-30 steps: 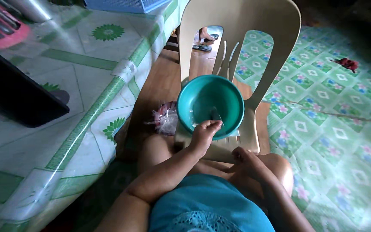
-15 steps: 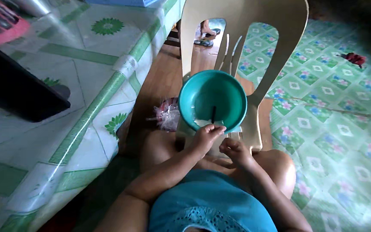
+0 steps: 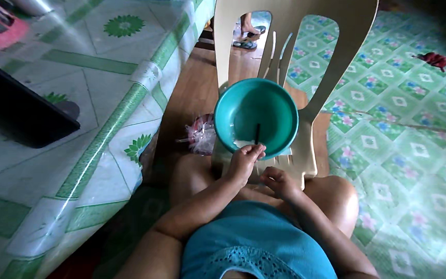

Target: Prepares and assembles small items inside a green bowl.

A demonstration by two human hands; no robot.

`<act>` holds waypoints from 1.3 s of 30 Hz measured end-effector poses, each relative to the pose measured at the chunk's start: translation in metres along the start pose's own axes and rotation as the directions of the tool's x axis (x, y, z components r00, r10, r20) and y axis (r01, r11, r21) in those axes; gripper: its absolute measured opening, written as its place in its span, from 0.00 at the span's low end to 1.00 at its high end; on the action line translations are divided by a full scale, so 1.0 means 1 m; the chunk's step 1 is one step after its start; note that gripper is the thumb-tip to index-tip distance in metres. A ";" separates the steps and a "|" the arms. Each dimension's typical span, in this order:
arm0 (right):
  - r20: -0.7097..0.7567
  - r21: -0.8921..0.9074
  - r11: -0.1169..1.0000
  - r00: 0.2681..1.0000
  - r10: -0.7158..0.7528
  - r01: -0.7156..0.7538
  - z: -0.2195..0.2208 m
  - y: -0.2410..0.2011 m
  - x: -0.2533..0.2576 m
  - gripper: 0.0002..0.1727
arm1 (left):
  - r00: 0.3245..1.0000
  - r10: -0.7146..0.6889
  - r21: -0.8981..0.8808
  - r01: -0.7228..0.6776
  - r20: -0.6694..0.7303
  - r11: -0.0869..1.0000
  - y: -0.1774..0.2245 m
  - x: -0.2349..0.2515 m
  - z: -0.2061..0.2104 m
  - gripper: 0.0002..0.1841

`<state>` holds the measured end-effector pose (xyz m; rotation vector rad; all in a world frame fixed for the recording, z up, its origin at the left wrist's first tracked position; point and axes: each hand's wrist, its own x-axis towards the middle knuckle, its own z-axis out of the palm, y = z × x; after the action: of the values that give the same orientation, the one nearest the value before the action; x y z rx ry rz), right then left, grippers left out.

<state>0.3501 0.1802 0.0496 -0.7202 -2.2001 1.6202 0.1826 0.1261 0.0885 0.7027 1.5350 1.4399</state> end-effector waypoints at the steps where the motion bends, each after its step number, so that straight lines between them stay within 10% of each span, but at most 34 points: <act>1: 0.005 -0.013 1.000 1.000 0.014 -0.014 0.001 0.001 0.000 0.13 | 1.000 0.010 0.011 -0.010 -0.007 1.000 -0.001 0.000 0.000 0.11; 9: 0.032 0.013 1.000 0.999 -0.012 0.012 0.006 0.007 0.000 0.13 | 0.997 0.067 0.023 -0.066 -0.023 0.998 -0.008 -0.002 0.002 0.10; 12: 0.000 0.184 0.982 0.999 -0.041 0.040 0.009 0.011 0.000 0.27 | 0.995 0.032 0.050 -0.037 0.091 0.998 -0.003 -0.007 0.003 0.07; 15: -0.093 0.298 0.946 0.991 -0.101 0.124 0.008 0.012 -0.001 0.09 | 0.992 0.045 0.099 -0.057 0.116 0.994 -0.001 -0.009 0.004 0.07; 19: -0.068 0.363 0.929 0.996 -0.055 0.076 0.003 0.006 -0.001 0.09 | 0.999 0.010 0.030 -0.012 0.043 0.999 -0.006 -0.008 0.006 0.08; 23: -0.174 0.501 0.865 0.981 0.092 0.008 0.003 0.001 0.000 0.10 | 0.962 -0.068 -0.030 0.079 0.263 0.996 -0.005 -0.010 0.001 0.21; 39: 0.005 0.251 0.960 0.992 0.127 -0.124 0.003 -0.006 -0.002 0.10 | 0.992 -0.081 0.014 0.080 0.093 0.997 -0.007 -0.014 0.004 0.10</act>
<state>0.3489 0.1752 0.0542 -0.8048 -1.9262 1.9083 0.1931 0.1151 0.0853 0.6959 1.4827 1.3223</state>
